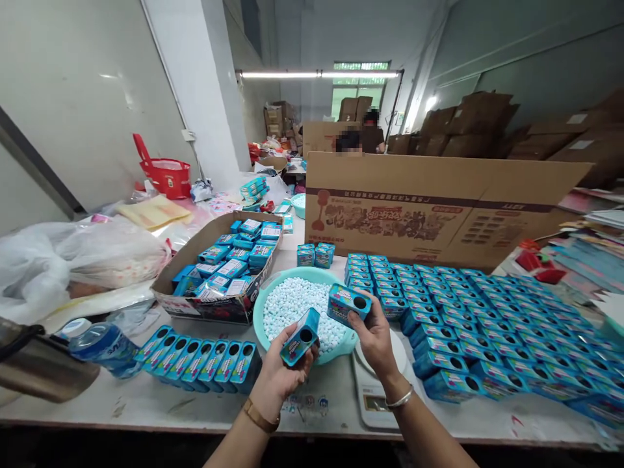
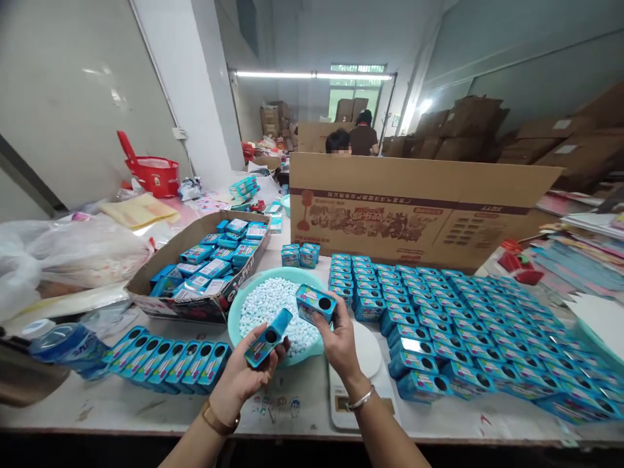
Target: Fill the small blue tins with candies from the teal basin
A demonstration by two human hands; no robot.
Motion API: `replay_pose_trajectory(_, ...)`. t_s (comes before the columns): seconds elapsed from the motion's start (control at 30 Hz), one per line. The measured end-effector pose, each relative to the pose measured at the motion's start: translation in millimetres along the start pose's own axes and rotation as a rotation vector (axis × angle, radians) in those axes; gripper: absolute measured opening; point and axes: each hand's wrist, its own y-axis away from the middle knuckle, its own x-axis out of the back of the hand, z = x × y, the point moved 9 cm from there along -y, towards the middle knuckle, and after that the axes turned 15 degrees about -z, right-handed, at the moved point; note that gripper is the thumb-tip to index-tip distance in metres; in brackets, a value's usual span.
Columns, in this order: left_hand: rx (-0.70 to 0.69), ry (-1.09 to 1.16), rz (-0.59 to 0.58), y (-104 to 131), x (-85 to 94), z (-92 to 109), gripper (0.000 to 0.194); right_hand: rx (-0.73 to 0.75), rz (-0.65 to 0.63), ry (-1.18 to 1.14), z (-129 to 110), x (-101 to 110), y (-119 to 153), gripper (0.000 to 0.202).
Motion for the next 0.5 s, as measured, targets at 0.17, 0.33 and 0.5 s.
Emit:
replay_pose_trajectory(0.17, -0.126, 0.040, -0.057, -10.4, 1.0, -0.2, 0.039, -0.002, 0.044, 0.061, 5.9, -10.3, 9.0, 0.039)
replay_pose_trajectory(0.33, -0.181, -0.105, -0.031, -12.2, 16.4, 8.2, 0.033, 0.166, -0.149, 0.117, -16.0, -19.1, 12.3, 0.034)
replay_pose_trajectory(0.5, -0.103, -0.302, 0.048, -9.3, 30.9, 9.3, 0.022, 0.195, -0.767, 0.299, -44.7, -46.5, 22.0, 0.042)
